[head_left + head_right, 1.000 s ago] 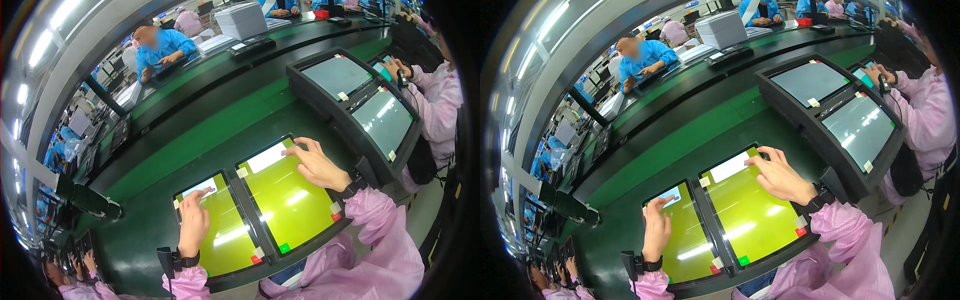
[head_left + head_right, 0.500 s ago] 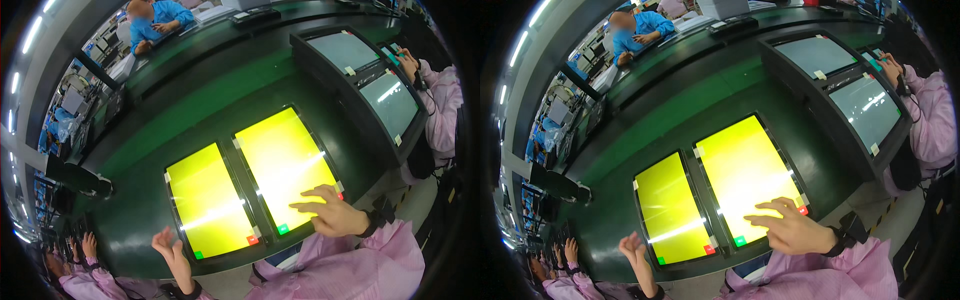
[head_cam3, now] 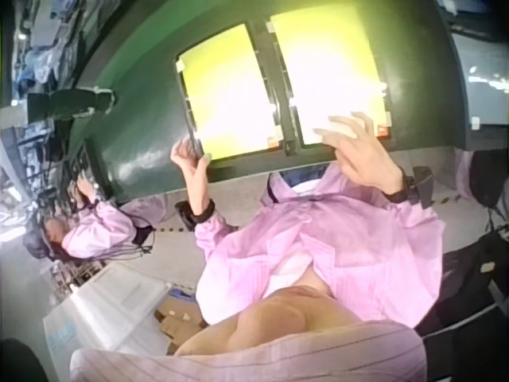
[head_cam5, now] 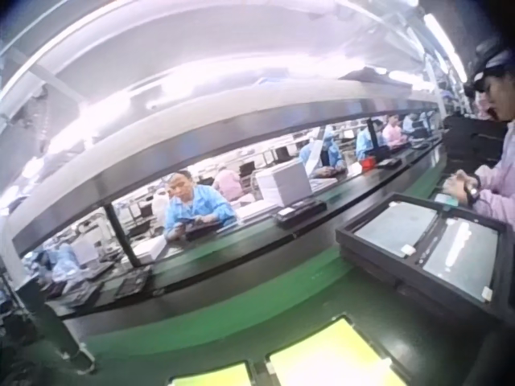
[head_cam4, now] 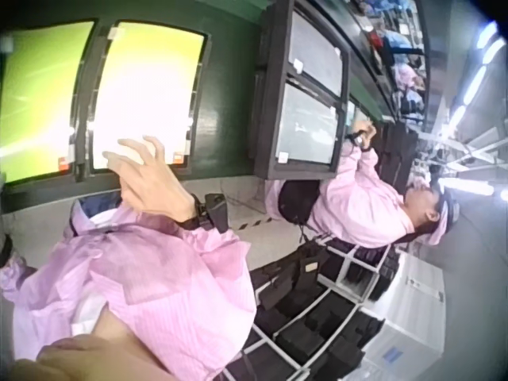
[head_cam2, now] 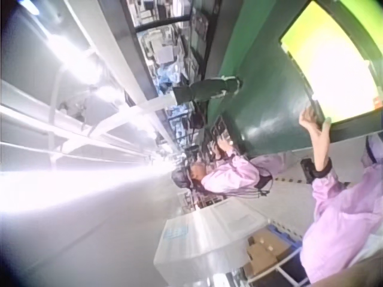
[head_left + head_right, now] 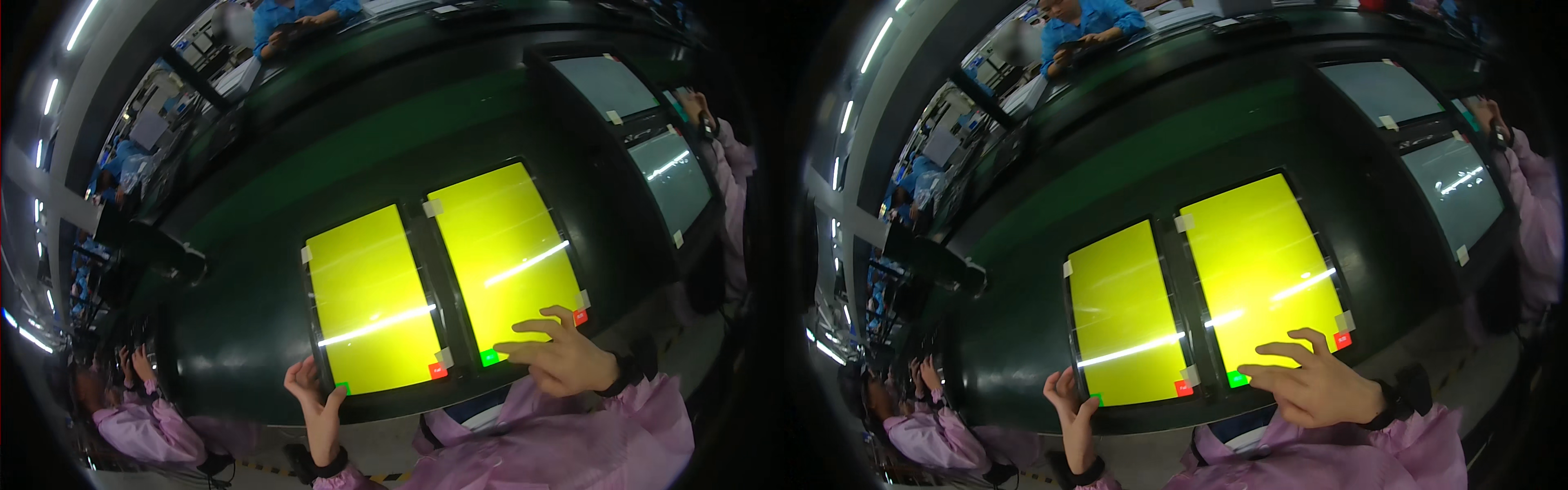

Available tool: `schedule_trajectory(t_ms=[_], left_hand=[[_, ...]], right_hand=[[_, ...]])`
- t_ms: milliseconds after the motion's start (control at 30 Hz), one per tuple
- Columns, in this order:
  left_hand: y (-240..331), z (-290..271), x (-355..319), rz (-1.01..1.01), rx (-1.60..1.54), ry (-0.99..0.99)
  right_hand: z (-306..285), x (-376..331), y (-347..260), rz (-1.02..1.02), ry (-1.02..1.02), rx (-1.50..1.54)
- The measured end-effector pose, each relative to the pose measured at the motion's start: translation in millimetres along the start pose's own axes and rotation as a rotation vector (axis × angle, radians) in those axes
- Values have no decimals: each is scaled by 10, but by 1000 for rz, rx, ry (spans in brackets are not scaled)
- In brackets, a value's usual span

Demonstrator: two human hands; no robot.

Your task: Testing tablet screens for touch responsiveness and display quality on a manufacturing assembly line.

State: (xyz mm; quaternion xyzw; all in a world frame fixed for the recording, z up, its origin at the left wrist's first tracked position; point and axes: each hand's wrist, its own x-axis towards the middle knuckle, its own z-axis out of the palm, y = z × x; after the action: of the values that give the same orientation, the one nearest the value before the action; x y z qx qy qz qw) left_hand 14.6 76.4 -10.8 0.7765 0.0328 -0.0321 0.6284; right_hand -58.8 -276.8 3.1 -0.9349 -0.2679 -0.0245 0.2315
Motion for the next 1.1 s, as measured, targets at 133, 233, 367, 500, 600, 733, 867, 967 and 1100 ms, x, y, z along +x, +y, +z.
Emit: schedule_trajectory(t_ms=[133,233,367,500,600,733,867,967,1100], left_hand=[[59,-154,178,91,55,93],[279,-56,461,329,275,177],[440,147,850,571,592,-24],[420,185,1031,587,649,-55],[373,229,1090,614,714,-43],[392,296,1128,641,735,-61],[415,410,1164,688,966,-84],[443,361,982,700,761,82],[742,498,428,433,115,-55]], right_hand=[[-247,178,204,216,266,118],[-410,430,429,334,416,121],[-361,655,706,321,421,72],[-347,763,739,330,394,51],[-376,764,755,327,381,35],[-374,757,785,327,380,37],[-361,615,747,365,405,-26],[-669,325,390,247,538,38],[-821,-524,98,453,1079,-128]])
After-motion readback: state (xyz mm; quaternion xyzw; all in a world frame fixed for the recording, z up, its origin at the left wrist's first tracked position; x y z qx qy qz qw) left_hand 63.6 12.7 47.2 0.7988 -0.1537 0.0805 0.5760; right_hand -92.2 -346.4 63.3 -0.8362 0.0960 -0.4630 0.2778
